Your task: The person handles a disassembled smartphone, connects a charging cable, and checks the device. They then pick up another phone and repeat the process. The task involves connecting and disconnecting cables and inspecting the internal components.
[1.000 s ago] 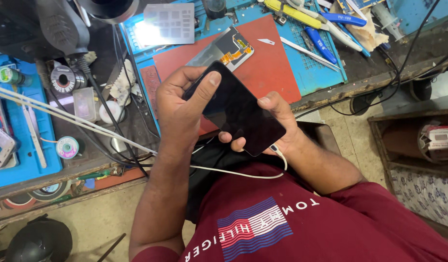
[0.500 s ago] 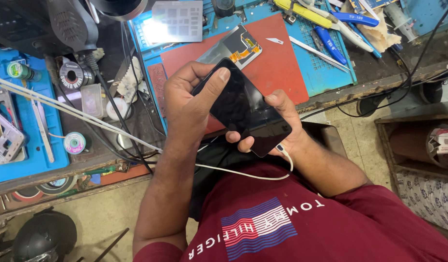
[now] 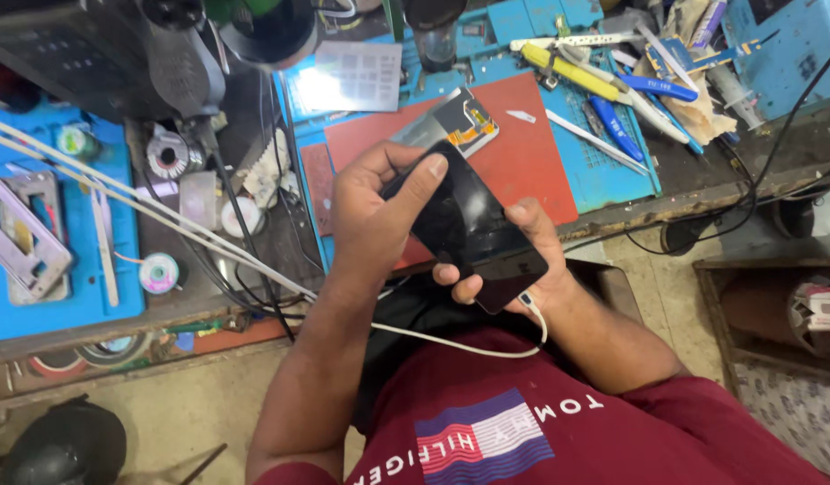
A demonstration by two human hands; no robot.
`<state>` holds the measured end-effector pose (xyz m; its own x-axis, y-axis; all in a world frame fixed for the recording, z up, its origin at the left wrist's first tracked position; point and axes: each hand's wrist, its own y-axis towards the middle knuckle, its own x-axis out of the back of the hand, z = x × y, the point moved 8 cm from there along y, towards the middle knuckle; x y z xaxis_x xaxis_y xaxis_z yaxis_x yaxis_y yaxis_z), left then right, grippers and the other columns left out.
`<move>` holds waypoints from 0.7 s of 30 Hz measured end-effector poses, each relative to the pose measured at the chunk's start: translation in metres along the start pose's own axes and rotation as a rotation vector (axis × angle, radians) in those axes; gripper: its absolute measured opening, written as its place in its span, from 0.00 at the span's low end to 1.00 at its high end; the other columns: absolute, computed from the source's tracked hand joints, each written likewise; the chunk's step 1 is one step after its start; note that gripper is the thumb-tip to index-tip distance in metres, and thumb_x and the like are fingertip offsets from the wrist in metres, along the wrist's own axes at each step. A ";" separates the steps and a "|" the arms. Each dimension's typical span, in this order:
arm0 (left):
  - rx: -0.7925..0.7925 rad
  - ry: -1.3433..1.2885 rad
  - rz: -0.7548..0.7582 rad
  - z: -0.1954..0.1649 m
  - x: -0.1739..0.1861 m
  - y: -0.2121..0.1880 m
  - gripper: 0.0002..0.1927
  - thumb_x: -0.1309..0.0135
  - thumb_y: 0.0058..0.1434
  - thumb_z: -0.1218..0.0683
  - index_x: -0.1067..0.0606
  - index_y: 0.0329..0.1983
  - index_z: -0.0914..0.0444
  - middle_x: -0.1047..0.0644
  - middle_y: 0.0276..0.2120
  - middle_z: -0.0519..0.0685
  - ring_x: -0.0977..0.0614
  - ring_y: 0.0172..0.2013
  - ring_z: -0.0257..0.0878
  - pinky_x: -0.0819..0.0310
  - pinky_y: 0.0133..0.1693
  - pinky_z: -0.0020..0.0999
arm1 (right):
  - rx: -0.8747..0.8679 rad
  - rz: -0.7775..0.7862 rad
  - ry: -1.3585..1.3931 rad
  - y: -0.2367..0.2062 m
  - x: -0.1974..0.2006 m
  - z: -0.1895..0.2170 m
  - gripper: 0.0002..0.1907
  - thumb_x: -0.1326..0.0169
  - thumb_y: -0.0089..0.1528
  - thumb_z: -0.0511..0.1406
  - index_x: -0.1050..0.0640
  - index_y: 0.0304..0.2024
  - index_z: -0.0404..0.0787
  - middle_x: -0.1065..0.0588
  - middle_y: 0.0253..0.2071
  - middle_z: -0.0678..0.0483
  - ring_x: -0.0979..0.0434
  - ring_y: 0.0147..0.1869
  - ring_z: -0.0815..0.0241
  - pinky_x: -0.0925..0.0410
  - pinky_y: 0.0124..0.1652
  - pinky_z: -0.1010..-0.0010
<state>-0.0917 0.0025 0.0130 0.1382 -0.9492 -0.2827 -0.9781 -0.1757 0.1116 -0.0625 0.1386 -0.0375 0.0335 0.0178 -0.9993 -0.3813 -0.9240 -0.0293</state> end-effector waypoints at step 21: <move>-0.021 0.087 0.029 -0.006 -0.002 0.006 0.26 0.62 0.78 0.46 0.21 0.52 0.72 0.18 0.41 0.47 0.20 0.42 0.30 0.26 0.48 0.25 | 0.028 0.082 0.114 0.002 -0.003 0.000 0.30 0.46 0.65 0.44 0.31 0.69 0.44 0.28 0.63 0.47 0.32 0.54 0.43 0.29 0.47 0.65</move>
<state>-0.0972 0.0014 0.0201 0.1237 -0.9730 -0.1948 -0.9785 -0.1523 0.1392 -0.0628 0.1369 -0.0346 0.1052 -0.1023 -0.9892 -0.4126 -0.9095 0.0502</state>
